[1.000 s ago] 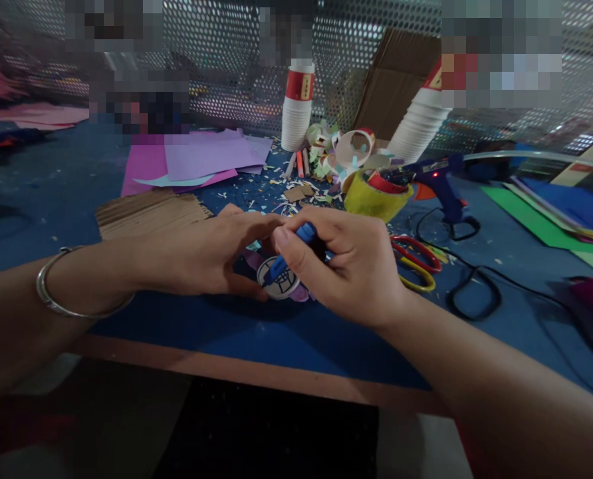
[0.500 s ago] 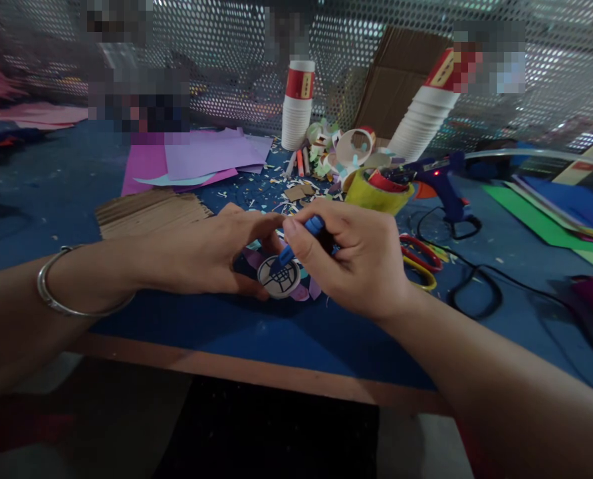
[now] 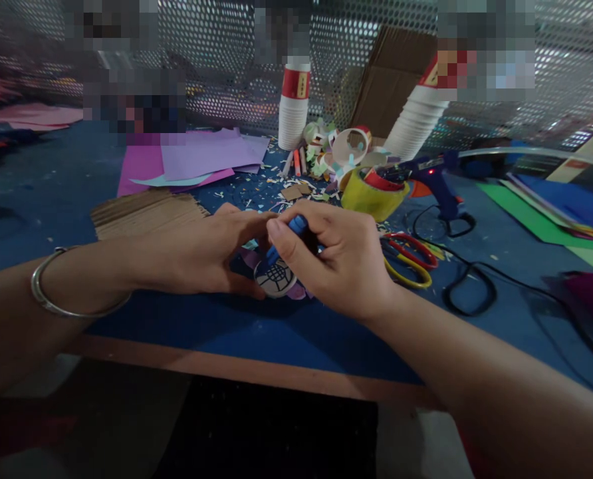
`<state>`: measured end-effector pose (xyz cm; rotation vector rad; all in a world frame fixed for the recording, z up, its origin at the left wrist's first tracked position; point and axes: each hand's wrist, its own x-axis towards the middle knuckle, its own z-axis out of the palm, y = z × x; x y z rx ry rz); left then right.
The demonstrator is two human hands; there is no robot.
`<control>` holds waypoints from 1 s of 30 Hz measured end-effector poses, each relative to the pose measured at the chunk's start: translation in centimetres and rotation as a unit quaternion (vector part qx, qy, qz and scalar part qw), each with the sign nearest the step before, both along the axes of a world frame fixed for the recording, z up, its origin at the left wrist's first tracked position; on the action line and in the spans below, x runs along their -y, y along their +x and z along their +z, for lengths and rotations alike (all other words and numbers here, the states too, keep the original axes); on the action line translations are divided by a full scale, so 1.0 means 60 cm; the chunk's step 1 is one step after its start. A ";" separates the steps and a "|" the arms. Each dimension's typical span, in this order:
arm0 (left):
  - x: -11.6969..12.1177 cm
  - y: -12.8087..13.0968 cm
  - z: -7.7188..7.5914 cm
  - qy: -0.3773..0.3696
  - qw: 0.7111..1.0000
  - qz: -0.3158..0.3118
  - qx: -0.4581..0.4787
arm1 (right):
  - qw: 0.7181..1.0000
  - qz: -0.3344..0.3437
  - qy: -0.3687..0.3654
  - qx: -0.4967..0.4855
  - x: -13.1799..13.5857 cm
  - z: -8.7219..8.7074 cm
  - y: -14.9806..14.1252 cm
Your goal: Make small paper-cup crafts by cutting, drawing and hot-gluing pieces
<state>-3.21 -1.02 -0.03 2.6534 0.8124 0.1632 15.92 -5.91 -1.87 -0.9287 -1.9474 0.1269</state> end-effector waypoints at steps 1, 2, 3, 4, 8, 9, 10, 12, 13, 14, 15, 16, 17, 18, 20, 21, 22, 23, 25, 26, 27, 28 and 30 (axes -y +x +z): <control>0.001 0.000 0.001 0.000 1.000 0.002 -0.003 | 1.000 -0.001 -0.002 -0.001 0.000 0.000 0.000; 0.002 0.001 0.002 0.001 1.000 0.006 -0.006 | 1.000 -0.002 -0.004 -0.001 0.001 0.000 0.000; 0.003 0.001 0.003 0.002 1.000 0.011 -0.008 | 1.000 -0.003 -0.005 -0.002 0.001 0.000 0.001; 0.004 0.002 0.005 0.003 1.000 0.015 -0.010 | 1.000 -0.004 -0.005 -0.005 0.001 0.000 0.002; 0.006 0.003 0.008 0.002 1.000 0.022 -0.017 | 0.999 -0.025 0.009 -0.031 -0.002 0.001 0.010; 0.007 0.003 0.009 0.000 1.000 0.023 -0.019 | 0.999 -0.033 0.017 -0.033 -0.003 0.001 0.013; 0.007 0.003 0.009 -0.001 1.000 0.025 -0.019 | 0.998 -0.041 0.025 -0.031 -0.005 0.001 0.016; 0.007 0.002 0.009 -0.005 1.000 0.025 -0.014 | 0.998 -0.051 0.038 -0.023 -0.007 0.001 0.020; 0.007 0.002 0.009 -0.007 1.000 0.022 -0.011 | 0.998 -0.054 0.042 -0.019 -0.008 0.001 0.022; 0.007 0.002 0.009 -0.009 1.000 0.019 -0.007 | 0.997 -0.056 0.044 -0.016 -0.009 0.002 0.023; 0.007 0.002 0.009 -0.011 1.000 0.015 -0.004 | 0.997 -0.059 0.047 -0.013 -0.009 0.002 0.024; 0.007 0.002 0.009 -0.014 1.000 0.011 -0.004 | 0.997 -0.059 0.051 -0.011 -0.009 0.002 0.024; 0.007 0.002 0.009 -0.018 1.000 0.011 -0.002 | 0.997 -0.058 0.053 -0.009 -0.009 0.002 0.024; 0.007 0.003 0.009 -0.024 1.000 0.011 0.000 | 0.997 -0.056 0.056 -0.008 -0.009 0.003 0.025; 0.006 0.003 0.008 -0.035 0.999 0.014 0.006 | 0.997 -0.054 0.062 -0.009 -0.010 0.003 0.026; 0.006 0.004 0.007 -0.037 0.999 0.015 0.008 | 0.996 -0.057 0.065 -0.010 -0.010 0.003 0.027; 0.005 0.004 0.006 -0.037 0.999 0.016 0.011 | 0.996 -0.061 0.068 -0.010 -0.010 0.004 0.029; 0.004 0.004 0.005 -0.034 0.999 0.015 0.014 | 0.995 -0.067 0.070 -0.010 -0.010 0.004 0.030; 0.002 0.003 0.003 -0.019 0.999 0.014 0.027 | 0.994 -0.077 0.077 -0.009 -0.009 0.005 0.032; 0.002 0.002 0.002 -0.009 0.999 0.015 0.036 | 0.993 -0.082 0.082 -0.010 -0.008 0.006 0.033; 0.001 0.001 0.001 0.002 0.999 0.018 0.046 | 0.992 -0.086 0.087 -0.013 -0.007 0.007 0.033; 0.001 0.000 0.001 0.014 0.998 0.024 0.057 | 0.991 -0.089 0.094 -0.018 -0.006 0.009 0.033; 0.001 -0.003 0.000 0.042 0.996 0.039 0.075 | 0.988 -0.101 0.112 -0.035 -0.004 0.013 0.033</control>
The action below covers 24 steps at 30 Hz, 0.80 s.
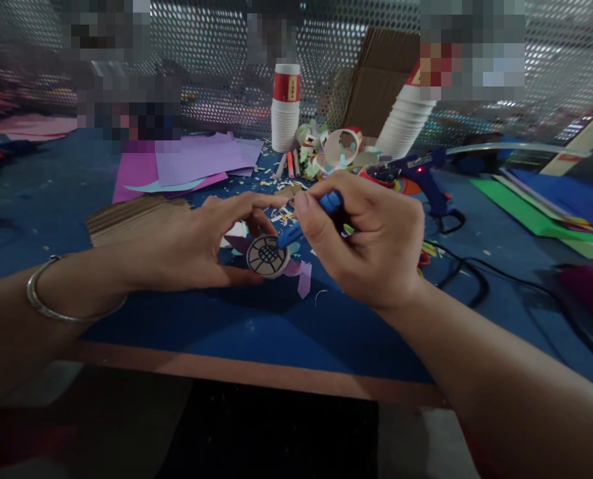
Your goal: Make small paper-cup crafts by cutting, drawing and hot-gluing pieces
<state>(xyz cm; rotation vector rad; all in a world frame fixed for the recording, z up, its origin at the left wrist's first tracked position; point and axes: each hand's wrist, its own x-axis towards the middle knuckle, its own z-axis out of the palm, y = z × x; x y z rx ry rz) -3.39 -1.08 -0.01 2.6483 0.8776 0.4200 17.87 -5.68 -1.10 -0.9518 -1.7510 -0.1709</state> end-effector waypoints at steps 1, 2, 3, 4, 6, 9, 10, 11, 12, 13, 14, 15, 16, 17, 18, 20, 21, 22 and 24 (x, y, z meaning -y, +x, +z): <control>0.000 -0.001 0.000 0.017 1.000 0.007 0.006 | 1.000 -0.011 0.008 -0.012 0.001 0.002 0.000; 0.000 -0.002 -0.001 0.036 0.999 0.014 0.010 | 0.999 -0.025 0.019 -0.028 0.002 0.005 -0.001; 0.000 -0.003 -0.001 0.057 0.998 0.018 0.013 | 0.998 -0.039 0.028 -0.040 0.002 0.007 0.000; -0.001 -0.004 -0.002 0.076 0.997 0.020 0.015 | 0.997 -0.050 0.037 -0.048 0.003 0.009 0.000; -0.005 -0.006 -0.003 0.110 0.994 0.021 0.017 | 0.995 -0.059 0.049 -0.060 0.002 0.012 0.002; -0.016 -0.006 -0.003 0.140 0.989 0.038 0.008 | 0.996 -0.055 0.041 -0.054 0.001 0.016 0.008; -0.020 -0.006 -0.002 0.142 0.989 0.051 -0.002 | 0.997 -0.053 0.034 -0.046 0.000 0.016 0.011; -0.025 -0.006 -0.002 0.140 0.988 0.064 -0.014 | 0.998 -0.049 0.026 -0.032 -0.001 0.017 0.014; -0.029 -0.005 -0.001 0.139 0.987 0.079 -0.025 | 0.999 -0.042 0.024 -0.017 -0.002 0.017 0.017; -0.033 -0.005 0.000 0.139 0.985 0.091 -0.035 | 0.999 -0.035 0.025 -0.007 -0.004 0.018 0.020; -0.036 -0.004 0.000 0.144 0.983 0.102 -0.042 | 0.999 -0.028 0.028 0.000 -0.006 0.018 0.022; -0.039 -0.004 0.001 0.152 0.981 0.112 -0.047 | 0.999 -0.023 0.030 0.004 -0.007 0.018 0.024; -0.041 -0.003 0.001 0.160 0.978 0.119 -0.053 | 0.999 -0.018 0.029 0.007 -0.009 0.018 0.025; -0.044 -0.002 0.003 0.168 0.976 0.124 -0.060 | 1.000 -0.014 0.025 0.013 -0.010 0.018 0.025; -0.047 0.000 0.005 0.173 0.974 0.127 -0.066 | 1.000 -0.009 0.018 0.019 -0.011 0.018 0.026; -0.057 0.002 0.012 0.158 0.976 0.134 -0.067 | 0.999 0.002 0.003 0.036 -0.012 0.019 0.025; -0.064 0.004 0.018 0.132 0.980 0.138 -0.063 | 0.999 0.011 -0.003 0.045 -0.013 0.020 0.024; -0.073 0.006 0.024 0.098 0.983 0.145 -0.058 | 0.998 0.021 -0.007 0.054 -0.014 0.020 0.023; -0.095 0.010 0.037 0.025 0.986 0.159 -0.051 | 0.996 0.045 -0.007 0.071 -0.016 0.019 0.021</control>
